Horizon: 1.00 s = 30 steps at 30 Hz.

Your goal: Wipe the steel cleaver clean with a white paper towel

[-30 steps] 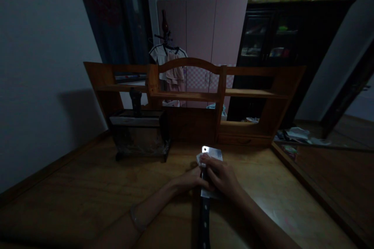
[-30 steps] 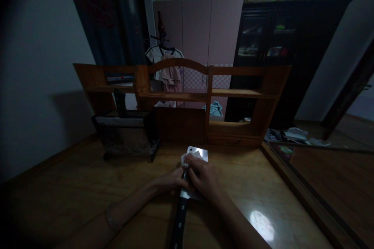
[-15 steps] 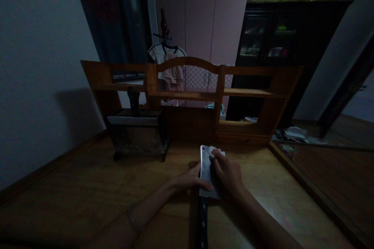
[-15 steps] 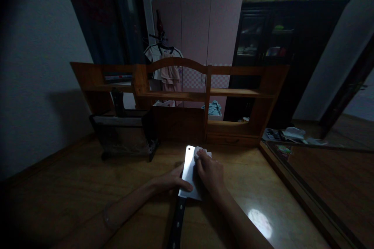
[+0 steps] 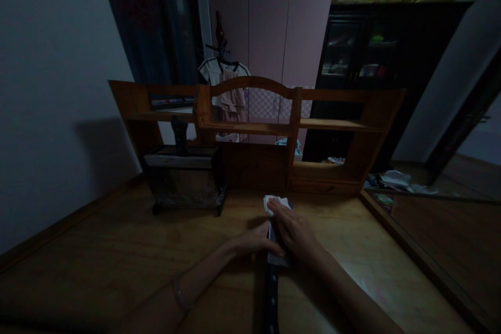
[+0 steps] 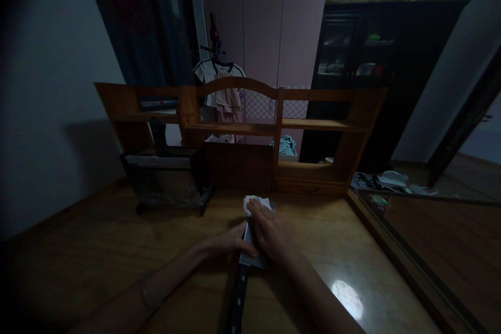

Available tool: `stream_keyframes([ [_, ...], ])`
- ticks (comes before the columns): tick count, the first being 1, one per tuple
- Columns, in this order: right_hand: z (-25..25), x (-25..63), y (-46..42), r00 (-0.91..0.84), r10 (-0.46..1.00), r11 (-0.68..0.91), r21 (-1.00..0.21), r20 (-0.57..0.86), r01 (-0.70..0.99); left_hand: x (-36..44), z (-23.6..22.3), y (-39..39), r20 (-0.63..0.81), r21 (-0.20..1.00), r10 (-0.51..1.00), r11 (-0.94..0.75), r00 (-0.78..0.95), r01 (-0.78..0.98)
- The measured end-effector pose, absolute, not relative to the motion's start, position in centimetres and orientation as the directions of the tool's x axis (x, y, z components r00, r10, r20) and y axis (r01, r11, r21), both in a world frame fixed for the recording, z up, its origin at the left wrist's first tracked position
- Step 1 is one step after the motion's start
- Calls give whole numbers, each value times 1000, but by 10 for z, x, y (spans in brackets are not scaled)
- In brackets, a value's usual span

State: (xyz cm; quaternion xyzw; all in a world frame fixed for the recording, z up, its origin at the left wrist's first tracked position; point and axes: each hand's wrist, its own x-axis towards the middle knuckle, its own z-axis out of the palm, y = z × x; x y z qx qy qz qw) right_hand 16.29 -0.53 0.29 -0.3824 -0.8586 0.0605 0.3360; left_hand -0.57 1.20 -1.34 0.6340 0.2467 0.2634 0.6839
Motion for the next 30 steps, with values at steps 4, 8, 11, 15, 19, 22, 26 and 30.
stream_keyframes([
  [4, 1, 162, -3, -510, 681, 723, -370, 525, 584, -6, -13, 11, -12, 996, 668, 76, 744, -52],
  [8, 2, 161, -3, -487, 697, 706, -385, 526, 594, -7, -14, 12, -17, 996, 670, 77, 742, -47],
  [11, 4, 161, -4, -486, 699, 704, -389, 524, 594, -8, -15, 12, -19, 997, 669, 69, 743, -37],
  [15, 5, 162, -6, -478, 705, 699, -397, 524, 595, -8, -14, 12, -1, 997, 659, 61, 752, -51],
  [19, 8, 164, -8, -464, 724, 680, -411, 511, 608, -8, -9, 11, -43, 998, 646, 65, 762, 1],
  [22, 11, 167, -11, -461, 747, 657, -428, 479, 620, -8, -5, 9, -47, 998, 633, 58, 773, 14],
  [26, 12, 171, -14, -421, 776, 622, -462, 469, 632, -8, -4, 7, -41, 996, 648, 84, 760, -18],
  [30, 12, 174, -15, -388, 792, 603, -507, 471, 615, -8, -6, 8, -50, 995, 643, 102, 764, -21],
])
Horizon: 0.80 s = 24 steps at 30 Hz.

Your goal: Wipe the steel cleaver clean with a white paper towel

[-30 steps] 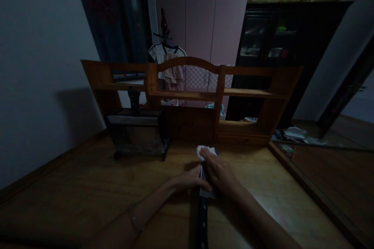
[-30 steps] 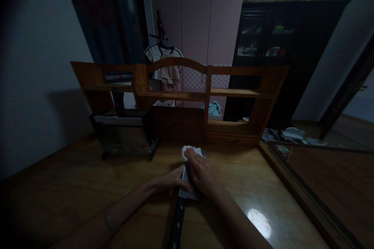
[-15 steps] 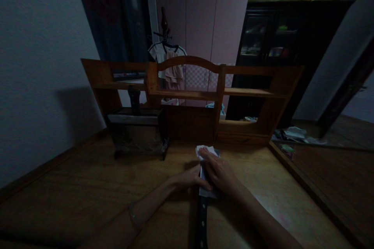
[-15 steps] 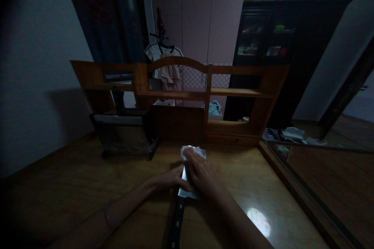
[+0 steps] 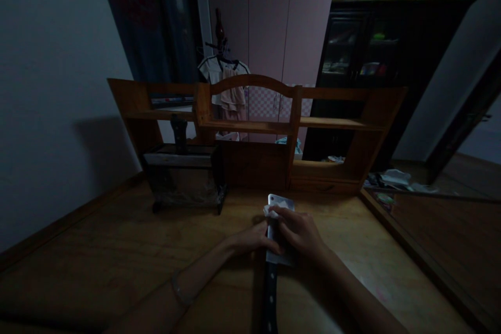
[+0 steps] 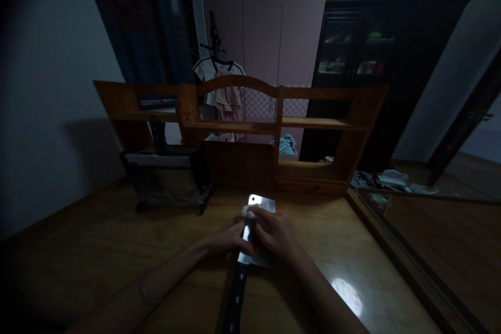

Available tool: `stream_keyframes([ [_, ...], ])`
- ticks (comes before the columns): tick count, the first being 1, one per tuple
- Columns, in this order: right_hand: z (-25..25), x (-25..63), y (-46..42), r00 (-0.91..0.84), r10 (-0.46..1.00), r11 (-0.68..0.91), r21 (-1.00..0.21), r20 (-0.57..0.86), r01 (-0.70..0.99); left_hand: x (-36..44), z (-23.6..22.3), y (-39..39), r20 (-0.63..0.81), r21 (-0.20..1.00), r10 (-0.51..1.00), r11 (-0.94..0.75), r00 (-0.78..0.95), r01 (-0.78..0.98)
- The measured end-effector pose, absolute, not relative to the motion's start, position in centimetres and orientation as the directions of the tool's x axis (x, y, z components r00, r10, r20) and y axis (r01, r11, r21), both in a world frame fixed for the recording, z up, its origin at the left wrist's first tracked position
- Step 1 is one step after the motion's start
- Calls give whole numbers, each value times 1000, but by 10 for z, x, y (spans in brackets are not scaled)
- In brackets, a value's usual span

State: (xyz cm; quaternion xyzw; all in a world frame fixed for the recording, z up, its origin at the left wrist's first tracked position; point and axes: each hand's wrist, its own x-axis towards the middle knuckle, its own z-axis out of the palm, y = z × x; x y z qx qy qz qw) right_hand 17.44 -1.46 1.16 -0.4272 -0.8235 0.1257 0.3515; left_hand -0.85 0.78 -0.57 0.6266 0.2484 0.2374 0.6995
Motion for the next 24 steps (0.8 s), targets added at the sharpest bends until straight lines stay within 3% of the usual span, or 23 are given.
stream_keyframes([
  [14, 6, 168, -11, -488, 722, 677, -354, 490, 646, -9, 0, 6, -15, 998, 669, 56, 743, -31],
  [24, 6, 167, -10, -469, 730, 675, -412, 498, 612, -7, -7, 6, -26, 990, 723, 114, 691, -83],
])
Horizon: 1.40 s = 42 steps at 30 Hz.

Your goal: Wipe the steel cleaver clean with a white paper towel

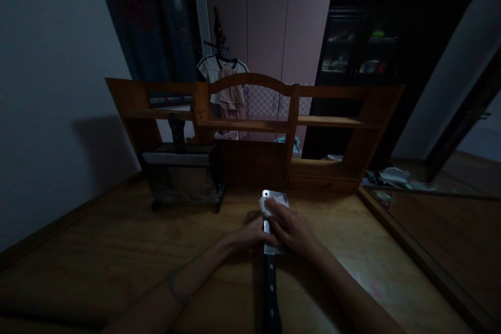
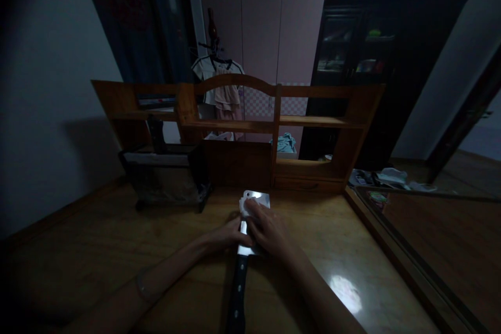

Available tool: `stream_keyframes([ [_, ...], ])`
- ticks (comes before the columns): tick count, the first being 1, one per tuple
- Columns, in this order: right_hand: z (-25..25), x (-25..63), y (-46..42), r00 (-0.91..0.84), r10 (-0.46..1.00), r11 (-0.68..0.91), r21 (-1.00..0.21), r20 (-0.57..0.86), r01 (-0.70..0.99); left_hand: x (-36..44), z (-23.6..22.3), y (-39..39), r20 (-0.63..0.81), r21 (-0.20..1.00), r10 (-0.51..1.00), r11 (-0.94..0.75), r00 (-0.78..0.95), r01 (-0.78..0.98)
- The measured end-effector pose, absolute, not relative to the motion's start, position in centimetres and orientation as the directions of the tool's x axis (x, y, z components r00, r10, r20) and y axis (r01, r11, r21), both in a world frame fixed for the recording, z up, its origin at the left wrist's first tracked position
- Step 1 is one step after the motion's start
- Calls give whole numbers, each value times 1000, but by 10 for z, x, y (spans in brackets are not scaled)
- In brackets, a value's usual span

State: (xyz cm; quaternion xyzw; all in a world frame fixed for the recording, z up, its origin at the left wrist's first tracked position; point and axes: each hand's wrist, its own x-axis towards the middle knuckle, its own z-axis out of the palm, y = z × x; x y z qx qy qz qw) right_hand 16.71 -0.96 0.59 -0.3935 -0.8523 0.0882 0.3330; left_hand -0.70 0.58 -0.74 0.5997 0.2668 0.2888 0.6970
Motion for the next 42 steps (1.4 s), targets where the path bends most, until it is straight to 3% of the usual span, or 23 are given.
stream_keyframes([
  [9, 0, 179, 5, -249, 813, 530, -492, 526, 691, -7, -6, 3, -13, 988, 740, 111, 673, -103],
  [17, -7, 181, 7, -83, 889, 372, -603, 450, 705, -8, -12, 4, -39, 990, 751, 116, 660, -74],
  [25, -17, 180, 17, 33, 941, 282, -835, 336, 472, -9, -10, 5, -35, 994, 740, 97, 672, -55],
  [34, -22, 205, 30, 275, 898, 262, -920, 343, 291, -9, -4, 1, -52, 996, 740, 90, 670, -22],
  [39, -20, 206, 34, 263, 927, 229, -958, 269, 170, -9, -5, 3, -36, 996, 734, 78, 678, -32],
  [42, -14, 199, 27, 213, 929, 264, -946, 302, 189, -10, -8, 4, -35, 996, 740, 83, 672, -40],
])
